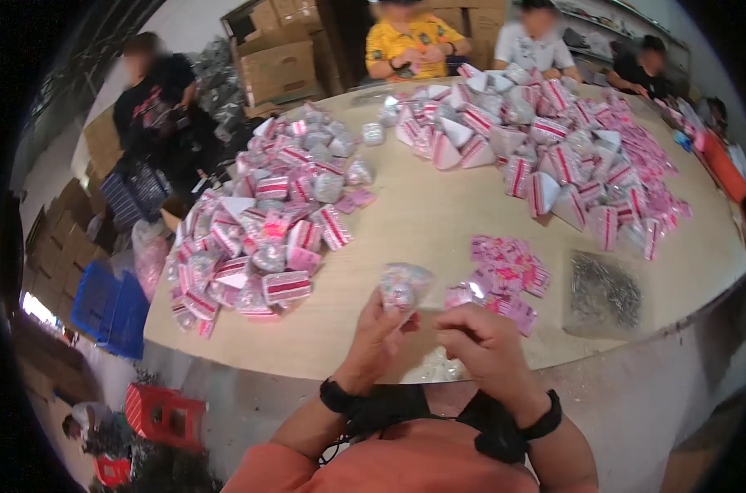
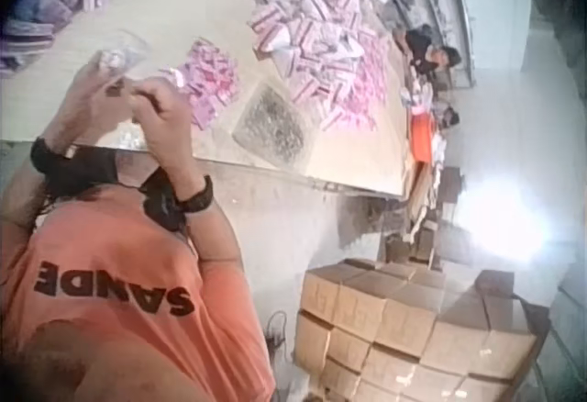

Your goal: The person sits at a table in a warehouse and repeatedly picks up small, colorful items and pink labels. They insert the items into clear plastic bags and attach the labels to the bags. The finished packages are placed into a growing pile on the table.

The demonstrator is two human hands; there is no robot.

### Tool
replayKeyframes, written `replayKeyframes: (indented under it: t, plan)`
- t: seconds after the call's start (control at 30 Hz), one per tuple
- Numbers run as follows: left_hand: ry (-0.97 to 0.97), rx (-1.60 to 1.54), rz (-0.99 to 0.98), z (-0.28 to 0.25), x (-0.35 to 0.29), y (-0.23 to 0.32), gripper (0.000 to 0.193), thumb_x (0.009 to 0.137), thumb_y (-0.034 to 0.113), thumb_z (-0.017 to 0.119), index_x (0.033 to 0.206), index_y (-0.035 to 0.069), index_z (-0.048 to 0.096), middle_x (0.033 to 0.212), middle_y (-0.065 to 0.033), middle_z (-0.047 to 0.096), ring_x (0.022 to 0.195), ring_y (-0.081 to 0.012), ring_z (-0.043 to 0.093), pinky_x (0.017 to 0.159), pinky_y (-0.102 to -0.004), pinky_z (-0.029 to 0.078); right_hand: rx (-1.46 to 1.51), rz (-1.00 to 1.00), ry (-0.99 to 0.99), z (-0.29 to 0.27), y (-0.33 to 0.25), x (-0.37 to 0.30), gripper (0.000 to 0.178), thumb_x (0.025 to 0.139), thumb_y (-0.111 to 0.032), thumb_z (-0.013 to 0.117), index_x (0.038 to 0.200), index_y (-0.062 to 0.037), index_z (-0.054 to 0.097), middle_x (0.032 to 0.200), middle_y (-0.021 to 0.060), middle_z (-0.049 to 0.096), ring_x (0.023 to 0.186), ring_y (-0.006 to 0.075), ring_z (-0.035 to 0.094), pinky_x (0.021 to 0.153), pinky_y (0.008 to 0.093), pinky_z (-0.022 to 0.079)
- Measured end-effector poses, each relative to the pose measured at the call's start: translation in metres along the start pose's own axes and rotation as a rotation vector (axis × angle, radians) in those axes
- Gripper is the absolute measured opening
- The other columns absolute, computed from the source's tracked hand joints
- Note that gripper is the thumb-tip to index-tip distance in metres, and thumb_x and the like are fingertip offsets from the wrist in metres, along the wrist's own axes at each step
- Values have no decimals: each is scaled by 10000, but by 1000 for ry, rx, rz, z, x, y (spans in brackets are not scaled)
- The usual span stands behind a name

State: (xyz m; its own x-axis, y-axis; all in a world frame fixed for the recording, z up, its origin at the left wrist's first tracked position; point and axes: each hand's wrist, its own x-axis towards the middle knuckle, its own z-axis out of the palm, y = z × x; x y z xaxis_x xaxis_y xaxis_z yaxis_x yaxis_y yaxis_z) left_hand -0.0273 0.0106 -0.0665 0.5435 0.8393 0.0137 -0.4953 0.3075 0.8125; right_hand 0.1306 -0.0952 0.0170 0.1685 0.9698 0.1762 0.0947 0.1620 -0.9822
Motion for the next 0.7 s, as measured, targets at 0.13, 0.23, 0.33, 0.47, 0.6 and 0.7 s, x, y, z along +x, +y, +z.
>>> replayKeyframes:
  t: [0.13, 0.23, 0.33, 0.47, 0.6, 0.7]
  plan:
    - [-5, 60, 111, 6, -6, 8, 659, 796, 207, 719, 1325, 55, 356, 1179, -60, 532, 1034, -141, 541, 829, -297, 476, -252, -195, -25, 10, -9, 5, 135, 846, -49, 594, 967, 0, 628, 819, 89, 646, 677, 154, 619, 595, 265, 477]
    - [-21, 36, 142, 15, -10, 15, 736, 771, 173, 758, 1350, 47, 322, 1233, -63, 492, 1105, -144, 515, 873, -303, 479, -397, -295, -48, 14, -8, 5, 169, 847, -78, 592, 1001, -14, 618, 880, 143, 649, 762, 283, 644, 653, 331, 502]
    - [-17, 28, 169, 18, -11, 14, 760, 759, 176, 774, 1350, 41, 315, 1241, -71, 484, 1122, -159, 510, 902, -312, 468, -451, -309, -75, 15, -10, 6, 179, 844, -90, 594, 1007, -21, 617, 891, 150, 648, 787, 314, 639, 670, 357, 505]
    - [3, 29, 179, 18, -12, 13, 761, 755, 164, 775, 1348, 40, 316, 1242, -75, 482, 1140, -174, 502, 953, -320, 436, -466, -307, -74, 16, -13, 7, 175, 842, -91, 593, 1001, -23, 618, 901, 157, 644, 794, 324, 635, 676, 366, 505]
    - [14, 54, 175, 10, -13, 8, 731, 768, 121, 748, 1351, 33, 316, 1251, -79, 474, 1152, -174, 490, 994, -323, 401, -454, -297, -70, 21, -11, 9, 164, 836, -77, 595, 984, -13, 621, 893, 160, 643, 783, 311, 639, 668, 357, 505]
    - [24, 95, 185, 5, -9, -1, 710, 772, 129, 747, 1341, 38, 333, 1223, -80, 507, 1108, -179, 531, 890, -318, 486, -436, -312, -5, 23, -12, 6, 151, 826, -59, 604, 964, -1, 627, 860, 155, 643, 747, 292, 637, 654, 338, 501]
